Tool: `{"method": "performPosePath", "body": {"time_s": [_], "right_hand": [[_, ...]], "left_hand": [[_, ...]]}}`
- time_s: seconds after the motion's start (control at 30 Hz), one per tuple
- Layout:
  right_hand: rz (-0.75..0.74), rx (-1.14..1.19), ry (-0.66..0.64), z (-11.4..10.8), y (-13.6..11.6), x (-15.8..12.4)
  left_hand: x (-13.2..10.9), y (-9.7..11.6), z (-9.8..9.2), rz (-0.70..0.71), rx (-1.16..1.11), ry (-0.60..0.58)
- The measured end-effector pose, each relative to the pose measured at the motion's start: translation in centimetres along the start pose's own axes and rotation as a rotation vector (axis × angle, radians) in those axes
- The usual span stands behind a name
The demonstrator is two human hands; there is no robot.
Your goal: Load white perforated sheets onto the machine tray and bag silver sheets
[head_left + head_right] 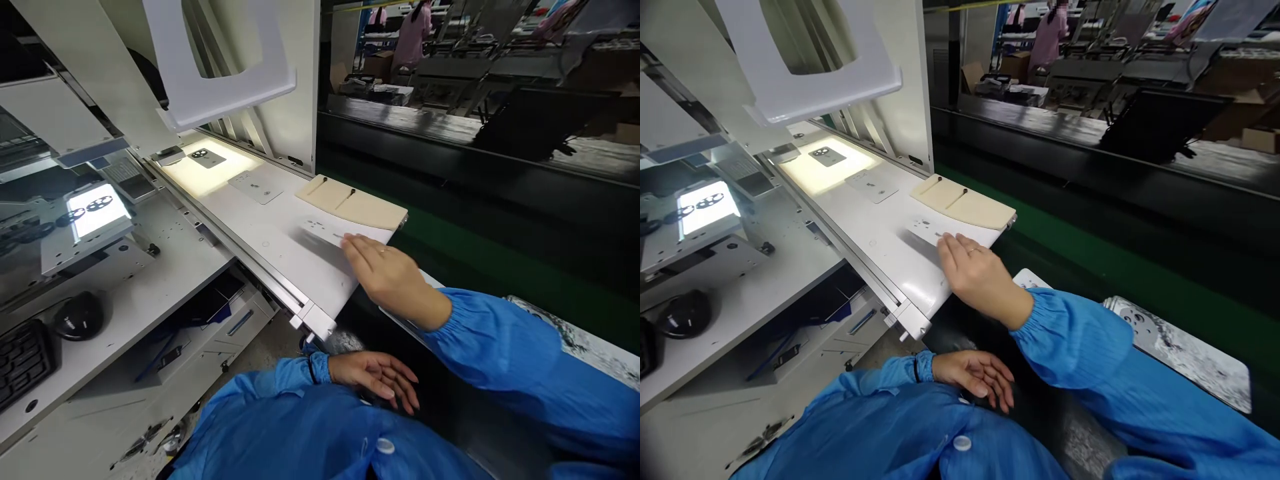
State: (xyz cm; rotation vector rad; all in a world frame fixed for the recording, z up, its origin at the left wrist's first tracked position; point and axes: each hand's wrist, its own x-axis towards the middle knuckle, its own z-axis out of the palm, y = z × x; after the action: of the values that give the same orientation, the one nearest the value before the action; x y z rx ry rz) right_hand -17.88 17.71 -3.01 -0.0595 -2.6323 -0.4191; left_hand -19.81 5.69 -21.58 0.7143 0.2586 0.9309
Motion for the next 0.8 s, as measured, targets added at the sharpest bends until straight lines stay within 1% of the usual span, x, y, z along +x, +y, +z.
{"method": "performPosePath", "body": {"time_s": [0.1,0.2,0.33,0.47,0.63,0.8], "right_hand": [[0.066,0.178,-0.143,1.6,-1.4,1.2],[0.104,0.277,-0.226,2.0,-2.4,1.2],[0.14,0.255,-0.303,1.8,-3.0,1.6],[0.187,0.242,-0.378,1.7,-3.0,2.8],[0.236,0.259,-0.476,1.4,-3.0,4.0],[0.258,0.288,-0.509,1.3,-2.8,4.5]], "left_hand": [[-0.1,0.0,-0.2,-0.036,0.003,0.006],[0.0,0.3,-0.2,-0.087,0.007,0.033],[0.0,0.7,0.0,-0.12,0.018,0.037],[0.1,0.9,0.0,-0.104,0.016,0.01],[0.0,0.8,-0.2,-0.098,0.034,0.018],[-0.1,0.5,-0.6,-0.062,0.035,-0.036]]}}
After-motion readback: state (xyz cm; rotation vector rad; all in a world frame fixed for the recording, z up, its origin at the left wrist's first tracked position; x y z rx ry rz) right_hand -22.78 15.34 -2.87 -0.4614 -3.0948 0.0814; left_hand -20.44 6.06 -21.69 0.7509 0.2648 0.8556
